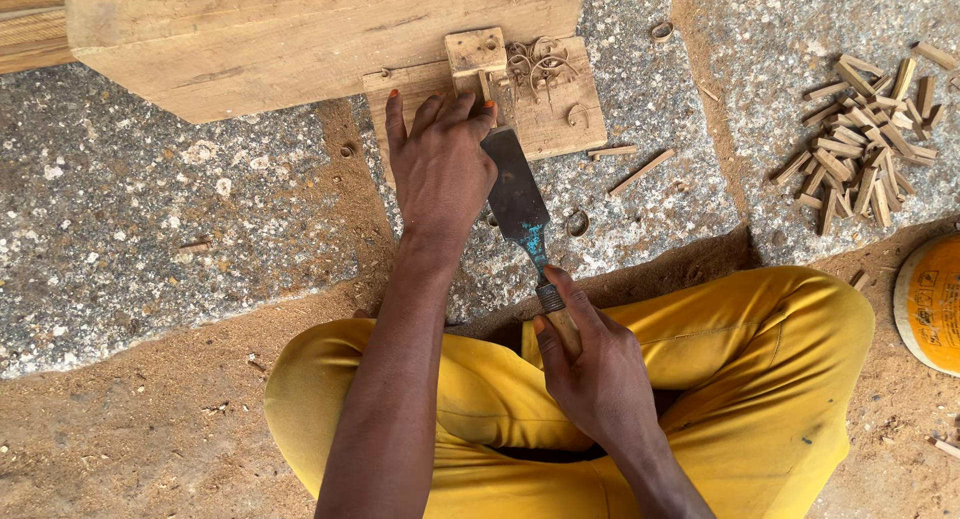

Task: The person sits on the ground and uses a chisel to carve a small wooden block held in a wooden jig. They repeatedly strike the chisel with their hand to remove wood shavings and shape the piece.

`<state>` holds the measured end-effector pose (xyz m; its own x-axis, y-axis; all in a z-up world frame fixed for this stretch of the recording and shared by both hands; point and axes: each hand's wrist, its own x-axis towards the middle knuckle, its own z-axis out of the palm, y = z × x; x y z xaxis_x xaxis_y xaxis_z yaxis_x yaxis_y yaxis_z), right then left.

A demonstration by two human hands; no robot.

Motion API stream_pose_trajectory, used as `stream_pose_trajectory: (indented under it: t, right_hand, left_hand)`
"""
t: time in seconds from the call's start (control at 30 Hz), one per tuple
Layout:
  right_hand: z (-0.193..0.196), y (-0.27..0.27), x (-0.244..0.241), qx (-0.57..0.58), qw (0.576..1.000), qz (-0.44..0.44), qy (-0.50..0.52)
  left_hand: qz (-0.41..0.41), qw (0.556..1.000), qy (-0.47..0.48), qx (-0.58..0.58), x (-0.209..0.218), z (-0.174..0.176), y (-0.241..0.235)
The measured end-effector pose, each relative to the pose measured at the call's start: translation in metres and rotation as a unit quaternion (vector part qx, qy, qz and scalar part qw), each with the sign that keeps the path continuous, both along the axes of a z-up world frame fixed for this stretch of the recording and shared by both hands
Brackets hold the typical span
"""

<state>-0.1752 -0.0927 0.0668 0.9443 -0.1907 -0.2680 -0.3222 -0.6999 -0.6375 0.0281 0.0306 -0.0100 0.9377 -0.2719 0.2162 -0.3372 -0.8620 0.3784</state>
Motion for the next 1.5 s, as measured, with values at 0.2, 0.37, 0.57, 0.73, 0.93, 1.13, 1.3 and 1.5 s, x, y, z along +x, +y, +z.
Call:
stream_pose_trajectory:
  t: [0.2, 0.37, 0.57, 0.73, 0.93, 1.13, 1.3, 1.5]
  right_hand:
    - [0.0, 0.001, 0.002, -0.003, 1.0, 0.0, 0.009]
    - [0.003, 0.001, 0.003, 0.001, 1.0, 0.007, -0.004]
    - [0.003, 0.005, 0.005, -0.034, 0.998, 0.044, -0.028]
    - [0.005, 0.01, 0.009, -0.025, 0.999, 0.039, -0.025]
    - [-0.007, 0.013, 0.009, 0.0, 0.999, 0.028, -0.045]
    - [-0.029, 0.015, 0.04, -0.005, 0.998, 0.044, -0.043]
    - [-0.016, 0.027, 0.063, 0.036, 0.998, 0.026, -0.053]
    - [-0.018, 0.03, 0.059, -0.007, 0.986, 0.051, -0.156]
  left_hand:
    - [0.001, 1.0, -0.008, -0.002, -0.001, -0.002, 0.0]
    - [0.002, 1.0, -0.004, -0.009, -0.001, -0.003, 0.0]
    - [0.007, 1.0, -0.011, 0.0, -0.001, 0.002, -0.002]
    - [-0.063, 0.995, -0.021, 0.067, -0.032, 0.034, -0.006]
    - [-0.112, 0.988, 0.046, 0.093, -0.078, 0.041, -0.036]
    - [-0.033, 0.997, 0.021, 0.07, -0.053, 0.047, -0.035]
    - [-0.058, 0.985, 0.139, 0.08, -0.024, 0.05, -0.034]
    - [-0.057, 0.987, -0.022, -0.146, -0.025, 0.034, -0.008]
